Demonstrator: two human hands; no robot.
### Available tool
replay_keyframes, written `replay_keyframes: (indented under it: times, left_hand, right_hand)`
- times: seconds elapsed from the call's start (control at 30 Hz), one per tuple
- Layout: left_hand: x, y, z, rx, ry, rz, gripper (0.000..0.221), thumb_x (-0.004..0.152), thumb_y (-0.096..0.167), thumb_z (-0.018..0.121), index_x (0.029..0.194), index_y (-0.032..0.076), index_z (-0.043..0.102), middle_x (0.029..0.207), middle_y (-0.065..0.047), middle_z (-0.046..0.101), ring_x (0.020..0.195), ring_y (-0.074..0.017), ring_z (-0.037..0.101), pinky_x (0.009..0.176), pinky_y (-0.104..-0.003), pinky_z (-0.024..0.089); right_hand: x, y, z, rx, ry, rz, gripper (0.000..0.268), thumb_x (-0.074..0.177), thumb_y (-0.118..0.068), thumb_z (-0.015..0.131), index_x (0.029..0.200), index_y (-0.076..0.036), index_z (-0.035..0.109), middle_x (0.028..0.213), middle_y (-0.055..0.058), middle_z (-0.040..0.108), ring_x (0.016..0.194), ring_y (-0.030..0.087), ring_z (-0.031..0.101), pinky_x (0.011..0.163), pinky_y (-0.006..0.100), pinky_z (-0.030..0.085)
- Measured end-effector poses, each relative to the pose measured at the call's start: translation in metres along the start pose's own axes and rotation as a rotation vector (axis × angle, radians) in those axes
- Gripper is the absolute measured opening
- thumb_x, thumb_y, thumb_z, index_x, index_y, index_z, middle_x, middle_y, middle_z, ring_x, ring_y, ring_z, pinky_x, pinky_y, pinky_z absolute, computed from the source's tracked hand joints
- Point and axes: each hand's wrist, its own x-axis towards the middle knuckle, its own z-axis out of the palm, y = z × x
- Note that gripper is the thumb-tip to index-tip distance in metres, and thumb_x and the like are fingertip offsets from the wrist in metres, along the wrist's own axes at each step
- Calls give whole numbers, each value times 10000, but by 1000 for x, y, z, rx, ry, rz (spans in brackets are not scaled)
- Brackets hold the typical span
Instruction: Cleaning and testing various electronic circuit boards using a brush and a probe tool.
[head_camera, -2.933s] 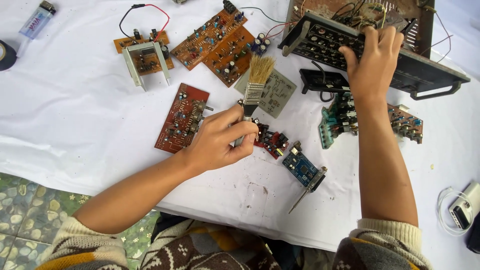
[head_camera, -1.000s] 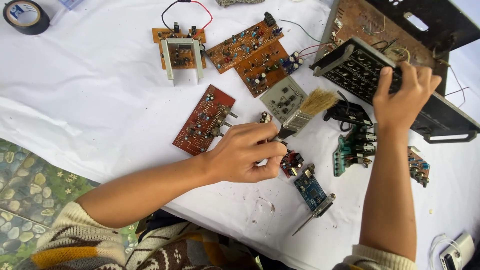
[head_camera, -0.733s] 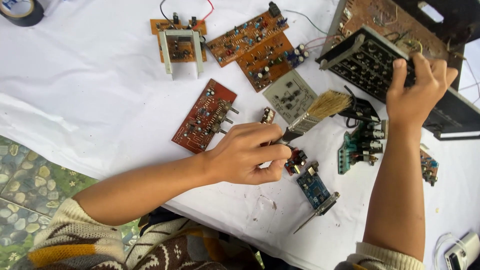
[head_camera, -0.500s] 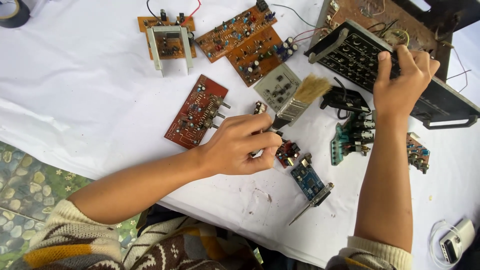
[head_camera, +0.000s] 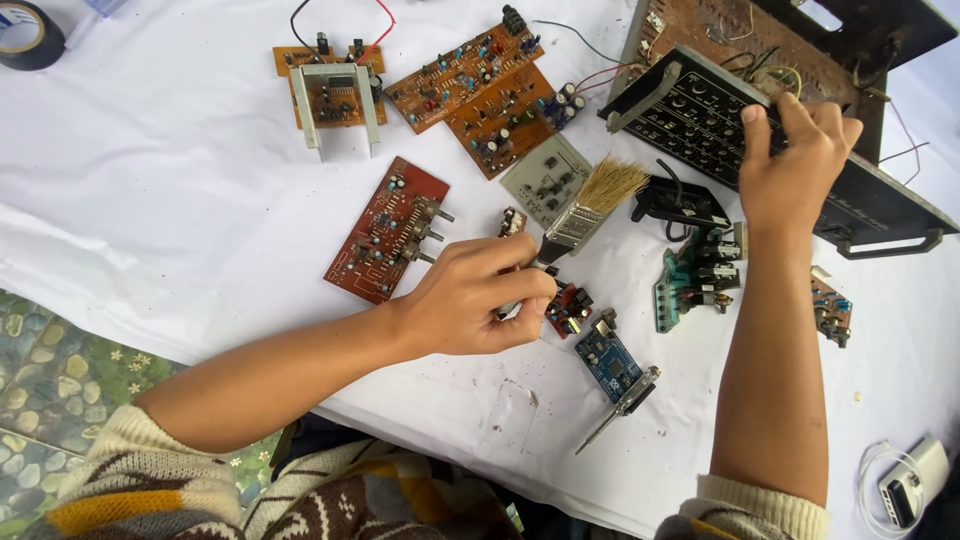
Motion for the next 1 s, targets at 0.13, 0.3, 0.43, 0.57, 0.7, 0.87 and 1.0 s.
replay_keyframes:
  times: [0.13,0.3,0.43,0.57,0.7,0.87,1.0]
  left_hand:
    - [3,5,-3,-265,-46,-167,113,966,14,521,901,66,598,843,-54,447,647,-171,369,622,-276,363]
    - [8,6,-4,-366,-86,-342,231,1074,222,507,934,87,630,844,-6,538,733,-145,441,660,-281,364]
    - [5,2,-1,-426,-91,-277,241,1089,243,504,980,71,634,895,-19,601,819,-180,479,776,-309,417]
    - [-1,-2,3,-427,-99,-277,217,1064,288,560,998,104,655,927,15,622,818,-159,470,772,-297,408]
    - [-1,-3,2,-451,-127,-283,243,1028,348,593,994,117,661,905,1,583,746,-134,437,597,-259,379]
    - [1,0,1,-416,-89,-268,203,1033,297,610,983,108,665,892,-4,578,741,-150,428,660,-279,368]
    - [2,5,1,-371,-84,-288,195,1083,203,519,997,83,648,875,-17,524,729,-152,438,613,-267,393]
  right_hand:
    - [1,12,2,10,-28,-9,311,1211,-190,816,1288,112,822,950,184,573,923,347,424,718,486,417]
    - [5,1,-4,10,-40,24,316,1195,-162,802,1294,138,794,954,189,588,944,336,418,710,484,420]
    - [0,15,2,-2,-39,-24,302,1208,-171,819,1290,119,823,962,205,603,926,357,440,721,493,414]
    - [-1,8,2,15,-8,-22,318,1232,-222,745,1271,83,826,961,186,549,924,349,398,709,480,386]
    - [0,3,-3,-7,-43,3,306,1199,-160,814,1291,132,807,966,222,597,946,361,427,694,513,413]
    - [-1,5,2,-7,7,1,323,1215,-217,768,1280,95,820,939,152,538,938,326,391,706,463,392]
    - [-1,-3,-3,-3,-35,4,300,1220,-177,775,1291,112,815,963,205,570,951,357,410,687,501,410]
